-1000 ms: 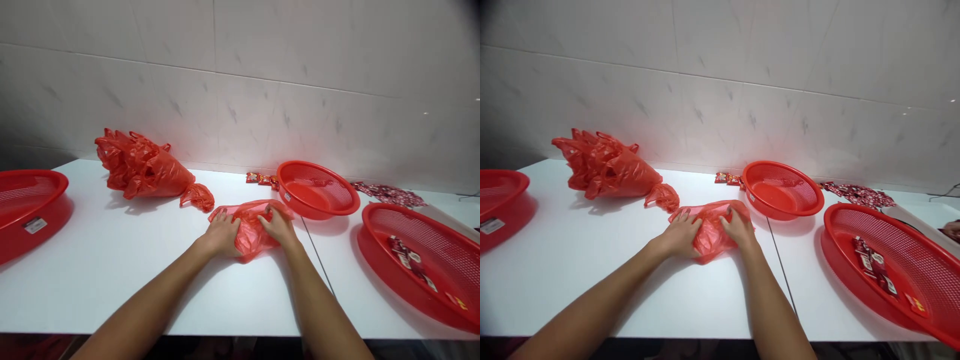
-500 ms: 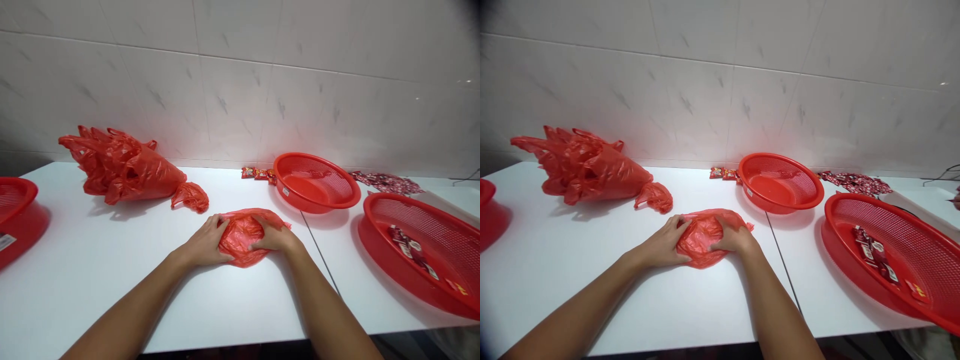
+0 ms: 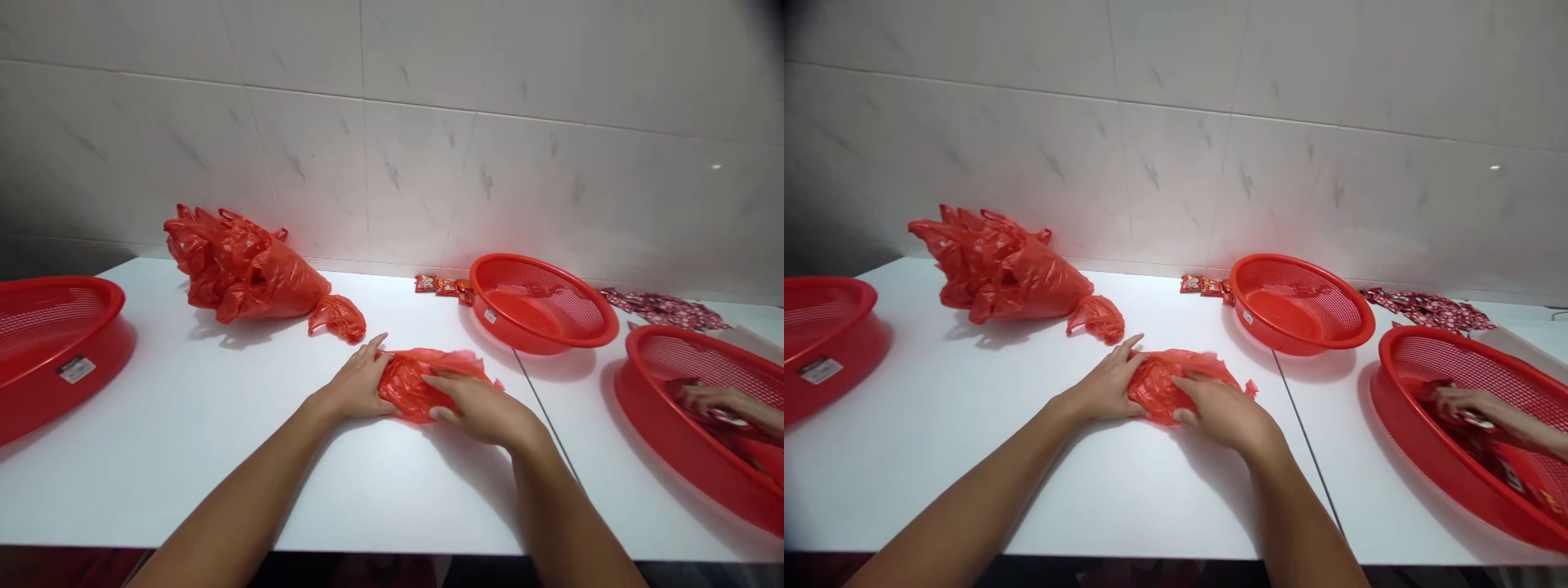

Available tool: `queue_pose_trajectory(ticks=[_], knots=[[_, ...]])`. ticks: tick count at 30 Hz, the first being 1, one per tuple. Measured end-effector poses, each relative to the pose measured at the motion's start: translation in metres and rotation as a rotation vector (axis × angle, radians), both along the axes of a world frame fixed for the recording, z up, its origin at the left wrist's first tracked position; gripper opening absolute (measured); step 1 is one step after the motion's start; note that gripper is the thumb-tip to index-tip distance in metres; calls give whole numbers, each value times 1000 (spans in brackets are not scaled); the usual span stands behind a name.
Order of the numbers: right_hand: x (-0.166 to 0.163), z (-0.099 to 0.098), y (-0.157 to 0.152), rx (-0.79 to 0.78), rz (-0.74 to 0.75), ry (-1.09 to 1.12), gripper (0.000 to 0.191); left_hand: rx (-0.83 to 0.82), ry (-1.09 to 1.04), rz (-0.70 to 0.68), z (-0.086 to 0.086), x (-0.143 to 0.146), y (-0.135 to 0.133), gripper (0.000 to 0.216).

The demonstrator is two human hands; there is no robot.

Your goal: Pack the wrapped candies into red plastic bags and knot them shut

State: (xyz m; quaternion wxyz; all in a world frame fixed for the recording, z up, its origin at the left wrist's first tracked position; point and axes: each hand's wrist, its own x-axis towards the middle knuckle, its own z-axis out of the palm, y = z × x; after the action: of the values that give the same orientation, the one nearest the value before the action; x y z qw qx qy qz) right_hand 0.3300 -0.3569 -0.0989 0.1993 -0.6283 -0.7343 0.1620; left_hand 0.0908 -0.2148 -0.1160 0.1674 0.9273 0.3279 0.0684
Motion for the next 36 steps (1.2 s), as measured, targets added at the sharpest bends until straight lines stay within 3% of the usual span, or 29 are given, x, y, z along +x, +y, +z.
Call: queue_pose_trajectory(ticks=[4, 7, 9, 14, 16, 19, 22, 24, 28, 33, 36], knots=[[-12, 12, 1, 210, 98, 8, 39, -44, -13, 13, -1, -4, 1, 89], [-8, 9, 11, 338, 7, 19, 27, -74, -38, -3, -1, -5, 2, 91], [0, 0, 19, 313, -95, -9, 28, -82, -65, -24, -1, -6, 2, 102], [26, -28, 35, -67, -281, -23, 92, -73, -112, -90, 5, -5, 2, 103], [32, -35, 40, -198, -309, -6, 109, -73, -124, -118, 7, -3, 3, 104], [36, -39, 47, -271, -340, 21, 123, -86, -130, -155, 7, 1, 3, 106], [41, -38, 51, -259, -332, 79, 122, -119, -140, -142, 7, 4, 2, 114], [50, -38, 51, -195, -294, 258, 113, -134, -152, -125, 7, 5, 2, 122], [80, -44, 48, -12, -248, 938, 74, -128, -184, -144, 10, 4, 1, 127], [88, -54, 33, 160, -577, 1460, 55, -127, -194, -150, 6, -2, 4, 125], [69, -61, -2, 179, -636, 1537, 49, -126, -203, -163, 2, -5, 7, 126]])
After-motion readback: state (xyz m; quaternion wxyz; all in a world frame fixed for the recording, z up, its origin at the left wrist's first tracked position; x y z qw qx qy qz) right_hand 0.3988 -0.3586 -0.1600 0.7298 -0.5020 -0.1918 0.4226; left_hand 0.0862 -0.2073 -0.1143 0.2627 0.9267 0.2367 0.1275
